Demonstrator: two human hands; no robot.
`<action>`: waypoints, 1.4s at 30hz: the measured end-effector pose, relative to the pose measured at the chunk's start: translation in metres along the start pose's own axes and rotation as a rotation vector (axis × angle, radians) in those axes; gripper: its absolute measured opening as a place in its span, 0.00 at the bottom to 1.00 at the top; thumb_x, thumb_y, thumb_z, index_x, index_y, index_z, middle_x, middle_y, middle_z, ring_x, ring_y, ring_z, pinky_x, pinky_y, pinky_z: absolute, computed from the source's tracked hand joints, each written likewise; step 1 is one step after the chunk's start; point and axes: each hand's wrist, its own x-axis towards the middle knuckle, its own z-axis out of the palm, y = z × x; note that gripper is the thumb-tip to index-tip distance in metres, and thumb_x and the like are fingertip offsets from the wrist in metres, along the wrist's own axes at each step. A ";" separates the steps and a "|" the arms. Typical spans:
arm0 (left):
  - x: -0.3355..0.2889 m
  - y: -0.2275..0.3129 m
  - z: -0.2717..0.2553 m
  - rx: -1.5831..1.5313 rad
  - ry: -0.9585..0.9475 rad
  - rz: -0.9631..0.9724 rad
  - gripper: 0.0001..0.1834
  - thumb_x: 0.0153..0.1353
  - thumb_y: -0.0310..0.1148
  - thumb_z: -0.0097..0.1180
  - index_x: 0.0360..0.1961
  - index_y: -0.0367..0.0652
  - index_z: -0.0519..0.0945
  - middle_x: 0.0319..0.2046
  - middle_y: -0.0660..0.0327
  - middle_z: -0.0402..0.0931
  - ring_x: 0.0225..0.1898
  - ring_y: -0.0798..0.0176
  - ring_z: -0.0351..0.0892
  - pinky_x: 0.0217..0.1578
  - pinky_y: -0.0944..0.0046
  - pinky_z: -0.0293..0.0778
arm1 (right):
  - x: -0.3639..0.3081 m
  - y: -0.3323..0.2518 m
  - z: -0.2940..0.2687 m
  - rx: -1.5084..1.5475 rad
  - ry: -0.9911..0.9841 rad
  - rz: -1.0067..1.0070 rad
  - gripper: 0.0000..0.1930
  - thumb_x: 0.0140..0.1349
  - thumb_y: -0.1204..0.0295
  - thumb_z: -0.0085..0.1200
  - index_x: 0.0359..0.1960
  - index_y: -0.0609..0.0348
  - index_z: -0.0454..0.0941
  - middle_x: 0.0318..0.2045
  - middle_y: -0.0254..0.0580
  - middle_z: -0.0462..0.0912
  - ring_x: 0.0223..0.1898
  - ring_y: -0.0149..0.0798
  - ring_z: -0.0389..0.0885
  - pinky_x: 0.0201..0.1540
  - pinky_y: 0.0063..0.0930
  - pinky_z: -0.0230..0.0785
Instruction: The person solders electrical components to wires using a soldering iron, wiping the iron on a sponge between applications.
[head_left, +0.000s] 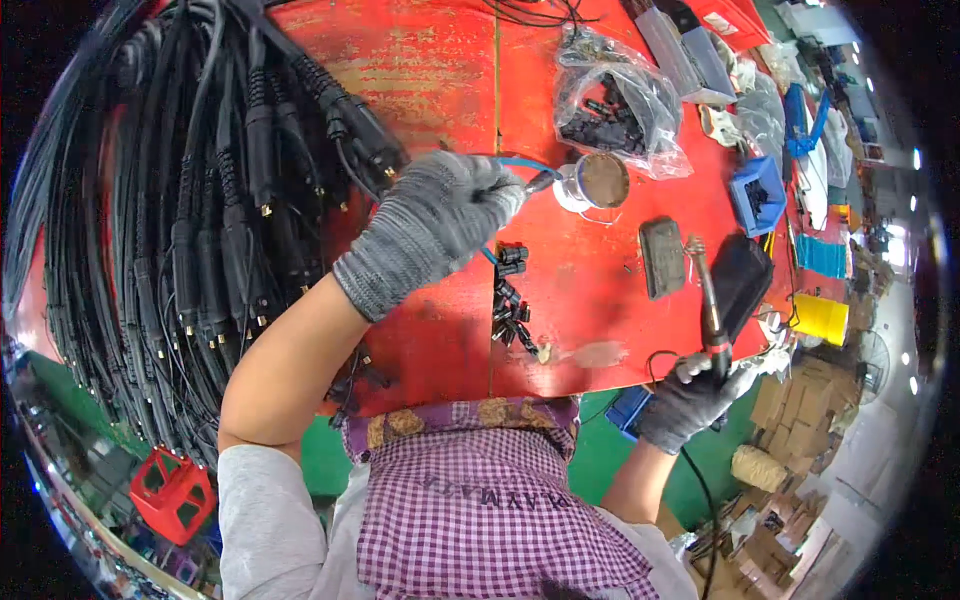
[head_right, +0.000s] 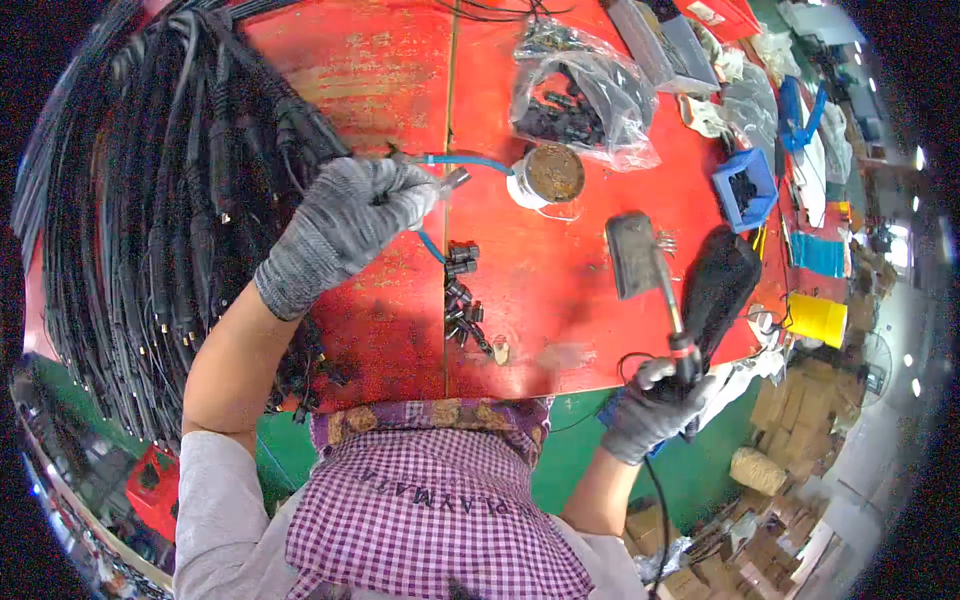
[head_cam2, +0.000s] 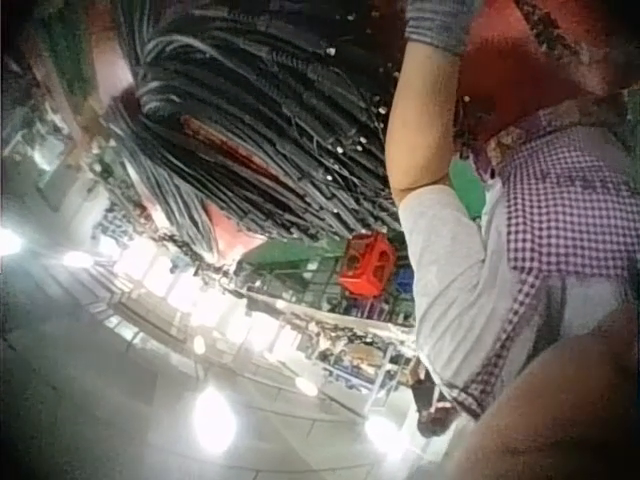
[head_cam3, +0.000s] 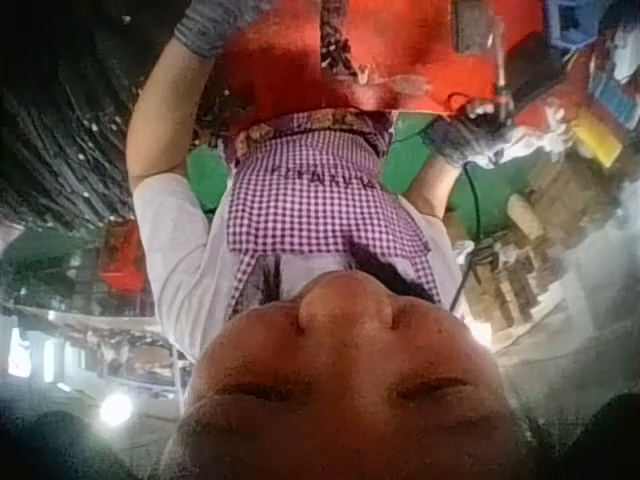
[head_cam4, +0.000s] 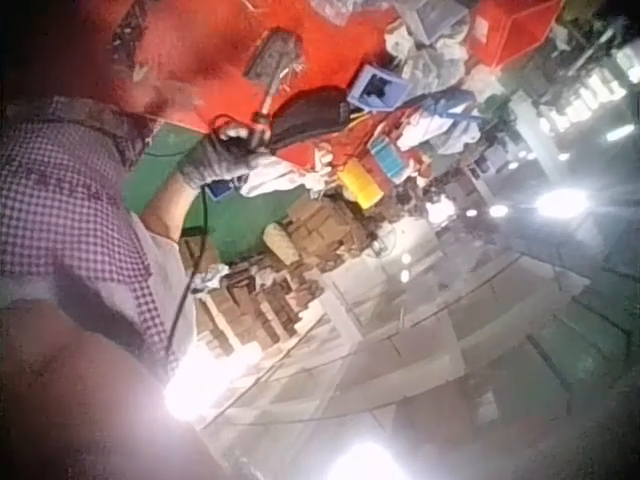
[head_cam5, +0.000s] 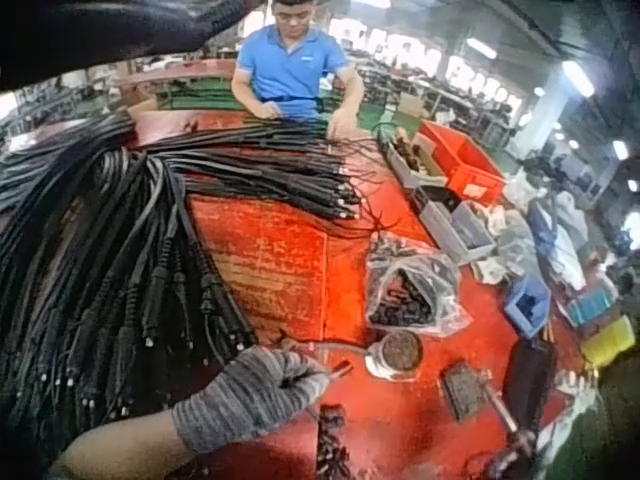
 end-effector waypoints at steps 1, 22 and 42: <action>0.000 0.002 0.001 -0.002 -0.018 0.015 0.12 0.52 0.37 0.49 0.30 0.39 0.77 0.22 0.49 0.74 0.24 0.53 0.75 0.26 0.59 0.69 | 0.010 -0.007 -0.021 -0.017 0.025 -0.025 0.23 0.60 0.50 0.38 0.38 0.61 0.69 0.18 0.39 0.71 0.18 0.30 0.68 0.18 0.17 0.59; -0.010 0.021 0.012 -0.204 -0.084 -0.276 0.10 0.56 0.25 0.49 0.38 0.33 0.76 0.23 0.67 0.73 0.25 0.76 0.69 0.28 0.76 0.67 | 0.058 0.025 -0.064 -0.023 0.321 -0.085 0.19 0.59 0.56 0.45 0.35 0.61 0.73 0.17 0.34 0.74 0.15 0.26 0.68 0.16 0.15 0.60; -0.020 0.012 -0.001 -0.021 -0.153 -0.052 0.09 0.53 0.25 0.51 0.35 0.35 0.77 0.23 0.58 0.76 0.27 0.71 0.73 0.31 0.70 0.69 | -0.014 0.071 0.048 -0.328 -0.459 0.294 0.19 0.58 0.63 0.50 0.47 0.58 0.66 0.29 0.36 0.76 0.27 0.28 0.73 0.29 0.19 0.67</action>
